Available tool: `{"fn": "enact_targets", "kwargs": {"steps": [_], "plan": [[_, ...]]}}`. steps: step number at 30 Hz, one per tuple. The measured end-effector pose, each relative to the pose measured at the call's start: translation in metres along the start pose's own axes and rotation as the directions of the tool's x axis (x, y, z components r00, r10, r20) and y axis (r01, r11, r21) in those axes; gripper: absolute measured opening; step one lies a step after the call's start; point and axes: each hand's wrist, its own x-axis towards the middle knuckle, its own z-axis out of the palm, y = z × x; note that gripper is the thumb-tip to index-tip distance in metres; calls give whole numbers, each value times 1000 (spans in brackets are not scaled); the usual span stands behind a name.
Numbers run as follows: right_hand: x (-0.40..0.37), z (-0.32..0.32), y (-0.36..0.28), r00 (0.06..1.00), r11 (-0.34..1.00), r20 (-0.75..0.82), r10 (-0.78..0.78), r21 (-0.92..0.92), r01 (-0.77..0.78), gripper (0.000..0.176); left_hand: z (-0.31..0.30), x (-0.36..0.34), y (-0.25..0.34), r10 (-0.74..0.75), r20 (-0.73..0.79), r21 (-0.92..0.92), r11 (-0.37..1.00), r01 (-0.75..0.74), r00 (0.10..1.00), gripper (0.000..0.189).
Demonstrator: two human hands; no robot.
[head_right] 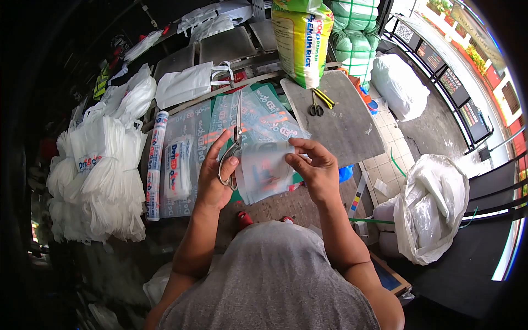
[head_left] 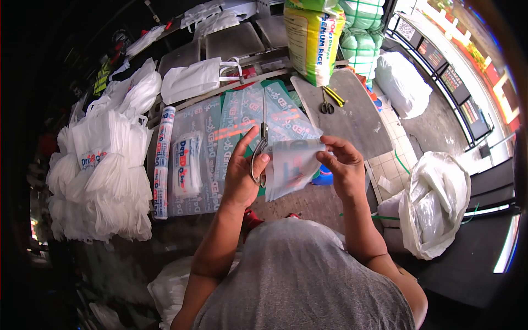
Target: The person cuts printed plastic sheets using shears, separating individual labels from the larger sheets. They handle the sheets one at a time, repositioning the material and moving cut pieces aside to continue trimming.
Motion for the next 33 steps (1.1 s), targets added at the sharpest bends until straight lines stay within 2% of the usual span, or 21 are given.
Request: {"fn": "enact_targets", "kwargs": {"steps": [1, 3, 7, 9, 10, 11, 12, 13, 17, 20, 22, 25, 26, 27, 28, 30, 32, 33], "plan": [[0, 1, 1, 1000, 999, -7, 0, -36, 0, 31, 3, 1, 1, 0, -1, 0, 1000, 0, 1000, 62], [-2, 3, 3, 1000, 999, -7, 5, -37, -5, 32, 10, 2, 2, -72, -89, -133, 989, 59, 993, 66], [-2, 7, 2, 998, 999, -44, 40, 31, -38, 35, -6, 2, -10, -57, -28, -136, 989, 53, 998, 70], [1, 3, 7, 998, 998, -40, 43, 38, -42, 35, -7, 1, -11, 3, 11, 70, 998, -4, 1000, 73], [2, 2, 9, 998, 998, -34, 46, 44, -44, 36, -4, 0, -11, 3, 10, 70, 998, -3, 1000, 73], [1, 1, 11, 998, 998, -34, 46, 44, -44, 36, 2, -2, -9, 37, -37, 152, 988, -31, 999, 74], [1, 1, 12, 998, 999, -55, 23, -44, -25, 35, 6, -3, -8, 76, -82, 234, 971, -55, 994, 75], [0, 1, 13, 997, 991, -76, -2, -133, -8, 33, 6, -2, -9, 76, -81, 234, 971, -55, 994, 75], [0, -1, 20, 995, 991, -92, -31, -131, 18, 31, -3, -2, -15, 67, -142, 209, 977, -36, 988, 72], [-1, -2, 22, 994, 996, -100, -32, -89, 23, 31, -8, -1, -24, 69, -174, 207, 978, -32, 982, 67], [-2, -1, 19, 993, 996, -75, -88, 25, 91, 34, -12, 1, -29, 80, -204, 206, 978, -38, 976, 64], [-4, -2, 12, 996, 994, -16, -91, 60, 92, 40, -16, 3, -34, 22, -276, 149, 989, 20, 961, 59], [-3, -3, 12, 996, 994, -17, -89, 60, 90, 40, -14, 3, -35, -10, -277, 73, 997, 31, 961, 59], [-2, -5, 13, 996, 996, -4, -84, -16, 84, 44, -12, 3, -36, -41, -274, -3, 999, 42, 961, 59], [-2, -7, 14, 997, 992, 8, -79, -94, 79, 47, -11, 2, -37, -43, -273, -4, 999, 43, 961, 59], [-1, -11, 20, 998, 992, 1, -71, -109, 70, 48, -11, 1, -38, -86, -221, -98, 993, 65, 972, 58], [1, -12, 19, 998, 991, -3, -59, -123, 59, 50, -13, 2, -35, -115, -186, -114, 989, 95, 976, 57], [2, -12, 16, 1000, 999, 15, 4, -49, -3, 49, -15, 1, -34, -148, -150, -129, 983, 129, 978, 55]]}}
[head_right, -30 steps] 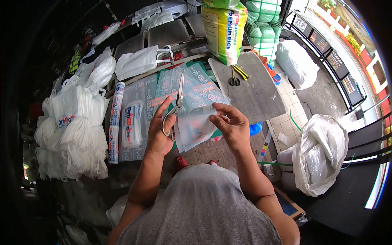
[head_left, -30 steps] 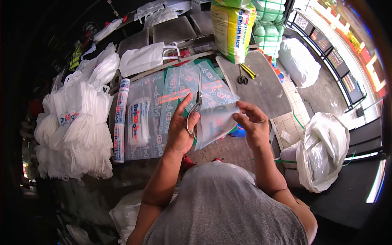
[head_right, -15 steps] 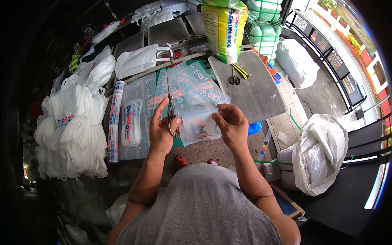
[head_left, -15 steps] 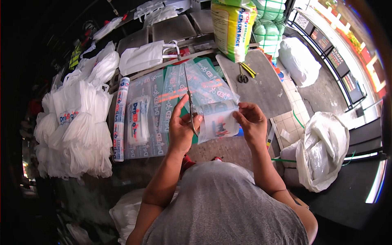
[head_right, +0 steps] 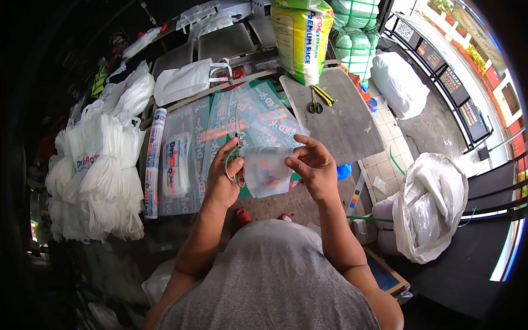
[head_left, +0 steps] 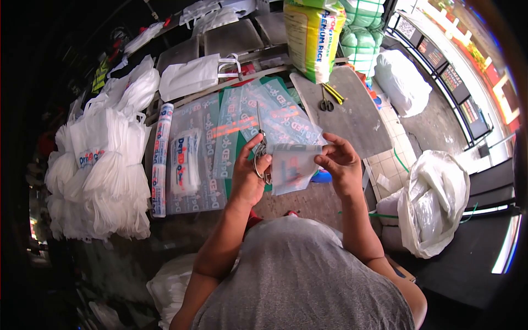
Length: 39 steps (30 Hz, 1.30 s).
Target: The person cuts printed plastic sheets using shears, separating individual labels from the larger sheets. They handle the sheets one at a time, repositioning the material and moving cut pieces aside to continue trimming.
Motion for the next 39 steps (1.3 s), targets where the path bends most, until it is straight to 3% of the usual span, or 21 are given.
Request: {"fn": "enact_targets", "kwargs": {"steps": [2, 7, 9, 13, 16, 21, 26, 28, 39], "plan": [[-1, 0, -2, 998, 996, 24, 58, 72, -60, 49, -1, 0, 1, -15, 14, -15, 1000, 15, 1000, 54], [-2, 7, 0, 994, 990, -81, 69, -114, -78, 45, 2, -4, 5, -46, 47, -21, 999, 47, 998, 54], [-4, 9, 2, 995, 993, -81, 57, -103, -66, 44, -2, -3, 1, -25, 89, -46, 998, 30, 996, 59], [-7, 15, 7, 996, 995, -93, 9, -99, -18, 40, 5, -4, -2, 11, 15, -65, 998, -10, 1000, 64], [-7, 16, 8, 995, 997, -97, 0, -71, -7, 38, 6, -6, 2, 21, 54, 39, 999, -23, 998, 68], [-13, 17, 6, 996, 997, -73, 45, -52, -49, 35, 7, -6, 8, 79, -30, 356, 932, -63, 996, 68], [-15, 22, -1, 988, 990, -70, 141, 6, -141, 31, 13, -9, 16, 108, -29, 397, 914, -88, 994, 68], [-17, 20, 1, 996, 997, -52, 75, -25, -76, 25, 17, -12, 18, 106, -30, 432, 898, -83, 994, 67], [-22, 25, 2, 995, 999, -83, 50, -7, -51, 14, 18, -17, 19, 194, 28, 415, 890, -188, 981, 62]]}}
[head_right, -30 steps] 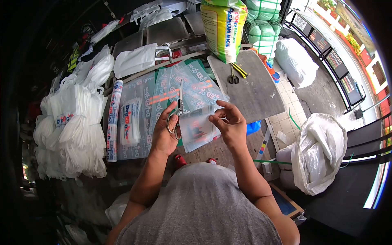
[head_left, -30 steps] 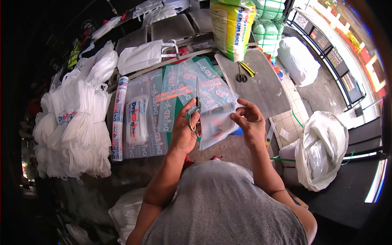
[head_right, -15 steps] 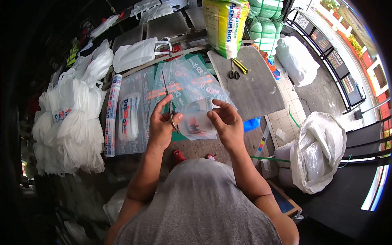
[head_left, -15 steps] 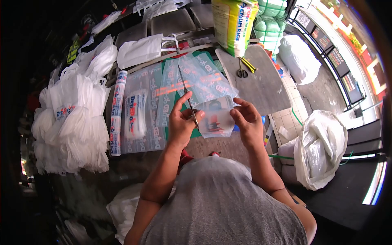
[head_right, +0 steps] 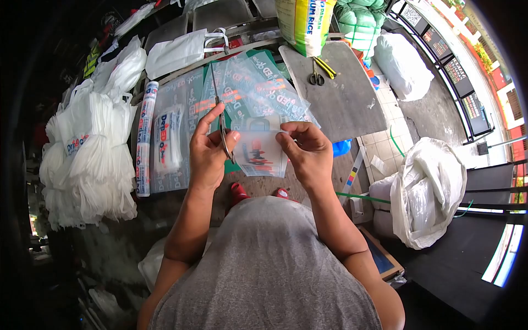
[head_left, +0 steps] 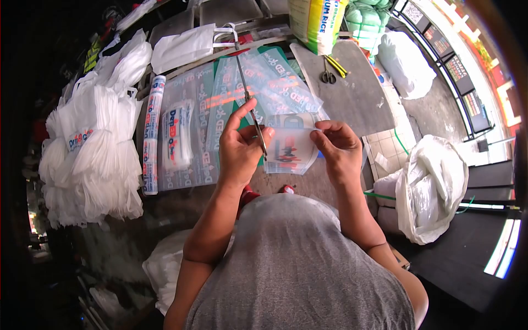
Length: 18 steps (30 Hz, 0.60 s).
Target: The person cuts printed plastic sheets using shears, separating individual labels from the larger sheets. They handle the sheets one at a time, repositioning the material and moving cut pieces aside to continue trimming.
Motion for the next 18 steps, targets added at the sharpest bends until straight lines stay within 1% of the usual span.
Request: {"fn": "enact_targets", "kwargs": {"steps": [5, 7, 11, 13, 14, 16, 17, 18], "plan": [[-3, 0, 0, 1000, 1000, 25, -6, -13, 6, 14, 3, -2, 2, -4, -42, 4, 1000, 4, 999, 61], [-3, 1, 1, 998, 997, 26, -54, -55, 55, 15, 1, -3, 0, -1, -37, 9, 1000, 1, 999, 61], [-5, 0, 2, 999, 998, 36, -39, -37, 41, 13, 3, -3, 1, 10, -33, 16, 1000, -9, 999, 60], [-4, -2, 7, 995, 996, 52, -87, -27, 88, 20, 2, -3, -2, 16, -31, 17, 1000, -15, 999, 59], [-4, -1, 6, 995, 995, 51, -90, -26, 91, 20, 2, -2, -3, 22, -30, 18, 1000, -21, 999, 58], [-5, 2, 3, 991, 992, -59, -122, 20, 124, 31, 3, -1, -3, 27, -44, 11, 1000, -27, 999, 58], [-5, 0, 3, 990, 992, -61, -126, 21, 128, 31, 4, 0, -2, 31, -59, 2, 1000, -31, 998, 58], [-5, -6, 5, 996, 994, -37, -75, 81, 78, 36, 4, 1, -1, 36, -55, 4, 999, -36, 998, 58]]}}
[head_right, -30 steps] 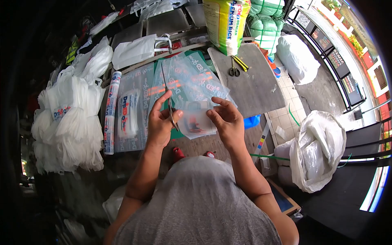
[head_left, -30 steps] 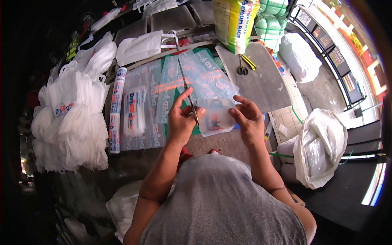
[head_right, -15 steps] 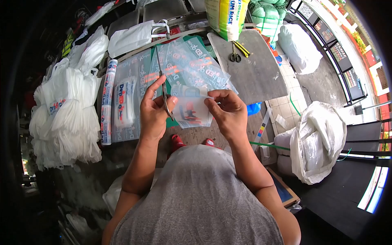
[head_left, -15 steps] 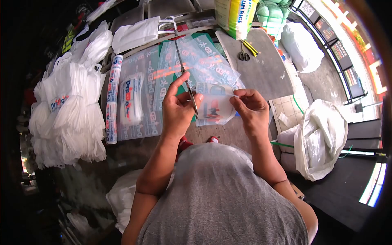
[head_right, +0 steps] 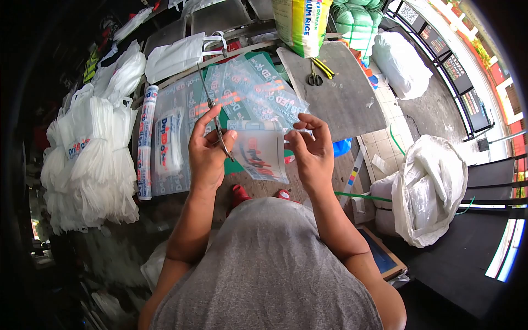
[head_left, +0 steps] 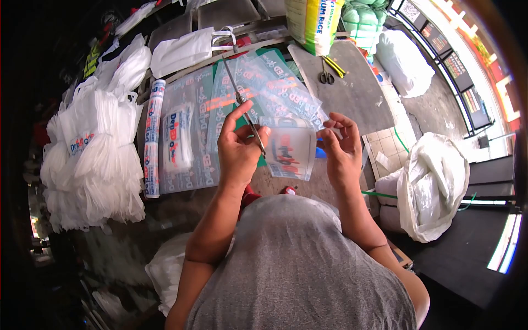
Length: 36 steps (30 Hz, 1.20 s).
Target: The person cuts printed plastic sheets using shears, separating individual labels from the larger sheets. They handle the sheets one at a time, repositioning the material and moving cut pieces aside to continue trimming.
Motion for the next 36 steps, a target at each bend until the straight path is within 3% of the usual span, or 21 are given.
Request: {"fn": "enact_targets", "kwargs": {"steps": [2, 3, 5, 6, 8, 11, 13, 15, 16, 18, 19, 20, 21, 23, 27, 29, 30, 32, 33, 35, 36], "plan": [[1, -14, 2, 985, 993, 142, 100, 53, -109, 46, 0, 0, 0, 6, -33, 30, 1000, -5, 999, 58], [0, -16, 3, 985, 993, 142, 94, 54, -103, 46, 0, -1, -1, 11, -29, 29, 1000, -10, 1000, 58], [-3, -17, 0, 961, 985, 219, 171, -74, -158, 51, 0, -1, -4, -9, -40, 70, 997, 12, 999, 60], [-4, -19, 6, 962, 981, 193, 195, -62, -186, 52, 0, -1, -7, 5, -38, 107, 994, 0, 999, 63], [0, -23, 16, 961, 978, 184, 206, -62, -198, 37, 0, 1, -20, 69, 6, 156, 985, -69, 998, 71], [9, -25, 15, 943, 975, 250, 219, -21, -221, 29, -1, -3, -25, 25, 83, 124, 992, -35, 996, 82], [18, -36, 5, 955, 978, 214, 206, -87, -191, 30, -6, -10, -18, -99, 94, 33, 995, 97, 991, 85], [33, -64, 0, 960, 940, 144, 239, -281, -192, 32, -35, -14, -32, -134, 170, 11, 991, 134, 976, 78], [38, -78, -6, 957, 934, 85, 276, -260, -246, 34, -50, -19, -41, -144, 175, -27, 988, 151, 974, 72], [44, -112, -8, 974, 918, -3, 225, -334, -213, 34, -83, -30, -59, -361, 125, -268, 884, 382, 924, 58], [44, -126, -12, 975, 912, -54, 213, -347, -219, 34, -111, -41, -88, -479, 29, -411, 794, 447, 877, 37], [42, -138, -18, 976, 905, -85, 201, -365, -218, 35, -135, -52, -103, -546, 154, -457, 700, 550, 823, 15], [39, -148, -23, 975, 897, -115, 192, -382, -222, 36, -149, -63, -115, -610, 215, -553, 568, 610, 763, 21], [37, -167, -21, 973, 852, -176, 149, -476, -216, 35, -135, -88, -108, -659, 197, -656, 461, 598, 725, 25], [40, -152, -39, 978, 850, -93, 189, -482, -211, 34, -100, -102, -94, -630, 297, -653, 415, 634, 718, 36], [49, -138, -51, 984, 844, 12, 175, -516, -144, 35, -80, -96, -72, -561, 365, -454, 590, 668, 743, 52], [55, -131, -62, 978, 790, 51, 201, -599, -131, 35, -72, -91, -58, -563, 354, -459, 591, 663, 747, 52], [63, -118, -80, 964, 781, 131, 230, -615, -103, 35, -61, -81, -31, -448, 491, -126, 812, 570, 747, 65], [67, -110, -89, 956, 797, 189, 224, -600, -68, 34, -59, -75, -26, -449, 483, -127, 813, 568, 752, 65], [72, -95, -105, 939, 810, 278, 201, -586, 0, 34, -55, -66, -18, -356, 659, 103, 915, 389, 663, 76], [75, -90, -112, 919, 819, 355, 173, -570, 66, 35, -52, -63, -14, -361, 657, 108, 914, 392, 662, 76]]}}
